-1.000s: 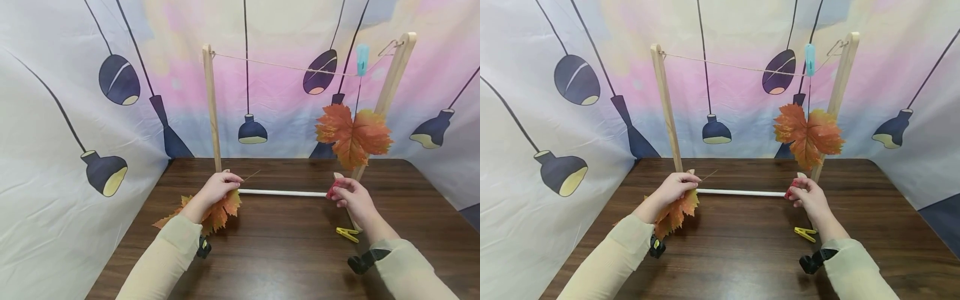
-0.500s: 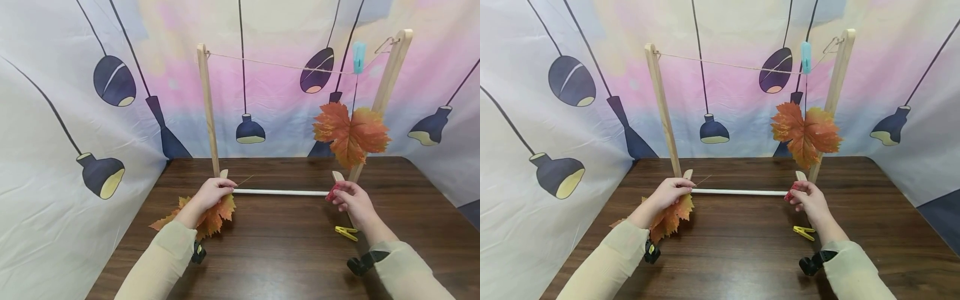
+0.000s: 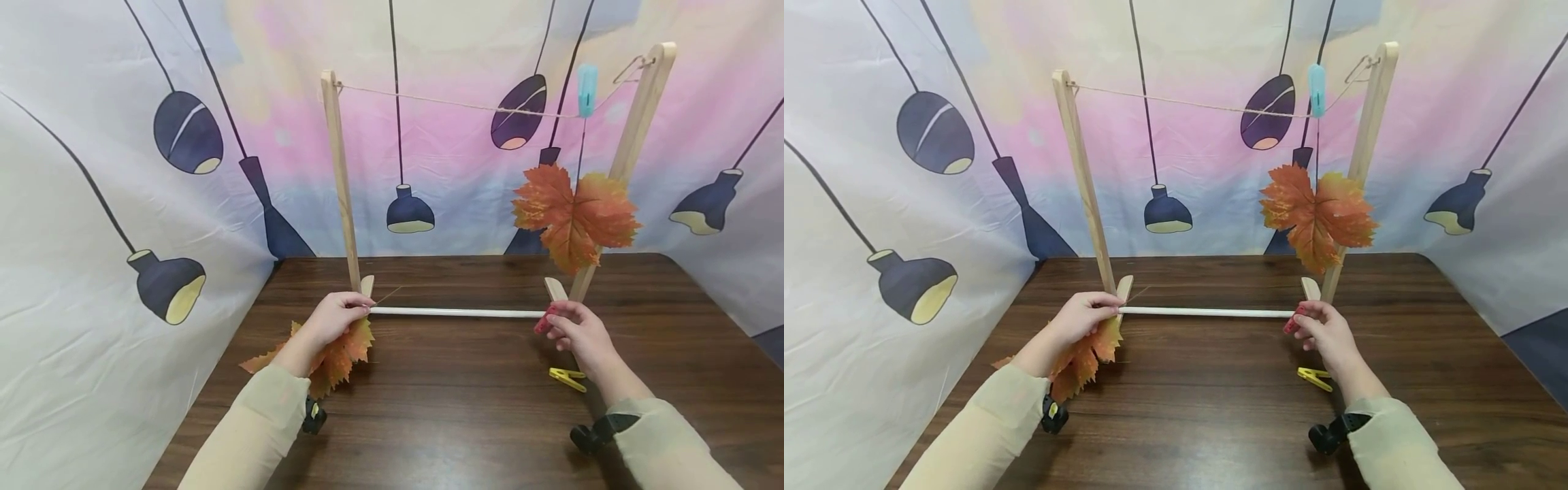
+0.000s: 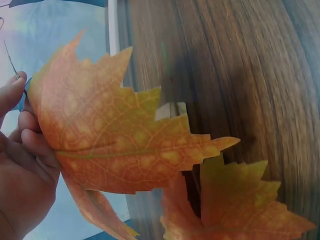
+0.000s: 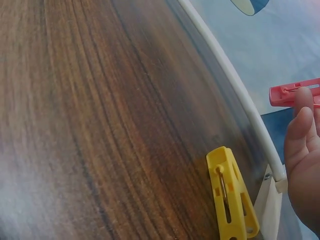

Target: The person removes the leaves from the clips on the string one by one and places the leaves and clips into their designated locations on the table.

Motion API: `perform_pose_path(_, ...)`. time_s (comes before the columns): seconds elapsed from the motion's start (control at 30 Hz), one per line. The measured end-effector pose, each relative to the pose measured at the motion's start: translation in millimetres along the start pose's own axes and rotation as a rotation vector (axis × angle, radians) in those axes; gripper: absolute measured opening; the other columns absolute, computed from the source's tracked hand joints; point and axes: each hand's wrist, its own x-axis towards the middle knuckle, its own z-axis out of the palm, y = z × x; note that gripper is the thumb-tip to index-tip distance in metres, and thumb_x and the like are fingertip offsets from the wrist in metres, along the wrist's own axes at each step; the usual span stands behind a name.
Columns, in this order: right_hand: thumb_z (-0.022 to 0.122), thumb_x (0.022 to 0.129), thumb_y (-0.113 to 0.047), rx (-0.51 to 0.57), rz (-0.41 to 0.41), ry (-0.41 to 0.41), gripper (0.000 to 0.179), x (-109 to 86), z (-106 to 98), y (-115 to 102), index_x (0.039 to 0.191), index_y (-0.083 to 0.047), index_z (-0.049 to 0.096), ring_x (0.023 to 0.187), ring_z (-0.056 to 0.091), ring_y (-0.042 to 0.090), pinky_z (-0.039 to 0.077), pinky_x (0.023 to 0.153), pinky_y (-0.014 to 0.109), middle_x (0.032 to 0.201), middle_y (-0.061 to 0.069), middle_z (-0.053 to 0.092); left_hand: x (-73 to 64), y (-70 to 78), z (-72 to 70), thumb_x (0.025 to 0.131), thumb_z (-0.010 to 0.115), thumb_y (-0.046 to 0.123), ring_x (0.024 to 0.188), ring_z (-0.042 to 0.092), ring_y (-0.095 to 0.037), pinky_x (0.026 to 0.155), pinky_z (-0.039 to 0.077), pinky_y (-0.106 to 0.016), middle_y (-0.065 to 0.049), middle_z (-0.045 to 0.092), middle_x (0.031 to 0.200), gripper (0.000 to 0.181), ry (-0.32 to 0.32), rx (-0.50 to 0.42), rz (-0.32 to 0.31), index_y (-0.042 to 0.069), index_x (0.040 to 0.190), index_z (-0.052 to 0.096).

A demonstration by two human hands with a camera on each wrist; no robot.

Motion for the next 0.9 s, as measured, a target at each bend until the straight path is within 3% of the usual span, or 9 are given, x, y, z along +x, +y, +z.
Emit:
perform_pose_path(0.23,0.061,0.093,-0.020,-0.018,0.000,-0.007,0.037,-1.0,-2,2,0.119,-0.001,0.042,0.068,0.058,0.010,0.048,0.054,0.023,0.088,-0.007,0.060,-4.7,-0.1,-12.3,0.091,0.060,0.009,0.049,0.040,-0.016,0.048,0.038,-0.028,-0.014,0.064,0.099,0.021,0.017,0.039,0.013,0.004,0.109,0.069)
perform_pose_path(0.53,0.060,0.093,-0.019,-0.023,-0.015,0.000,0.034,-3.1,-2,8,0.117,-0.001,0.043,0.067,0.058,0.009,0.047,0.053,0.022,0.088,-0.006,0.058,-10.4,0.9,-23.6,0.092,0.059,0.010,0.050,0.041,-0.017,0.049,0.039,-0.030,-0.011,0.063,0.094,0.021,0.002,0.103,0.019,0.004,0.110,0.069)
perform_pose_path(0.9,0.059,0.094,-0.021,-0.078,0.008,0.009,0.049,-4.9,-4,11,0.126,0.007,0.036,0.068,0.058,0.009,0.048,0.054,0.023,0.088,-0.007,0.058,-12.6,-5.3,-29.3,0.093,0.058,0.011,0.053,0.044,-0.018,0.051,0.041,-0.031,-0.015,0.064,0.107,0.022,-0.012,0.136,0.031,0.003,0.111,0.068)
